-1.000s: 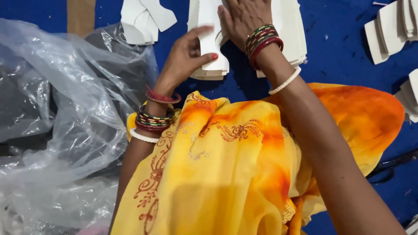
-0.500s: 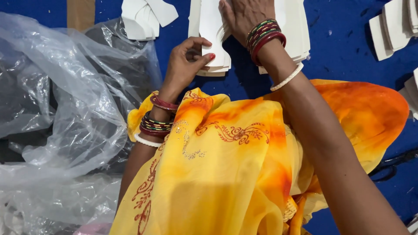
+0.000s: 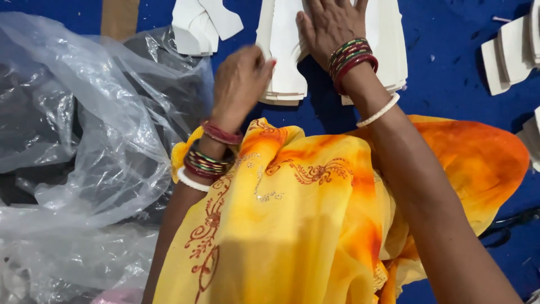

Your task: Organizing and stacking white shoe upper components on a blue floor surface.

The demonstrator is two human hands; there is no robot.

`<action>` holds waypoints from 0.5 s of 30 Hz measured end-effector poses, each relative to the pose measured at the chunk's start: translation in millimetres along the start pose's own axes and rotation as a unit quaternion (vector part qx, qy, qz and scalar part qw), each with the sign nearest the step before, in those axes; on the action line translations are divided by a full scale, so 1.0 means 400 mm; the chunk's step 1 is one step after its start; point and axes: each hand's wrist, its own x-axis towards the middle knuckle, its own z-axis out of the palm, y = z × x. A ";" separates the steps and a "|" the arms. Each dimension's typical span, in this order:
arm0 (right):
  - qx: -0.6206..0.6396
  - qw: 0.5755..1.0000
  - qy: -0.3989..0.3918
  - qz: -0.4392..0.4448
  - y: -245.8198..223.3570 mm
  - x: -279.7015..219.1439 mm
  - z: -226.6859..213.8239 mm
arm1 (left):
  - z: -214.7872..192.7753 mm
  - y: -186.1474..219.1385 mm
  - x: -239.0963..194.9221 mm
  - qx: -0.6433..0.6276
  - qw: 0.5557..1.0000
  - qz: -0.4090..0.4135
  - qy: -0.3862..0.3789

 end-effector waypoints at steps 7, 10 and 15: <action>-0.022 0.997 0.069 -0.036 -0.027 0.013 -0.013 | 0.115 0.047 0.228 0.028 0.953 0.220 0.206; 0.013 1.000 -0.003 0.009 -0.013 0.027 0.006 | 0.133 0.041 0.241 0.015 0.967 0.184 0.178; 0.022 0.999 -0.023 0.027 -0.008 0.043 -0.020 | 0.156 0.030 0.142 0.033 0.964 0.199 0.176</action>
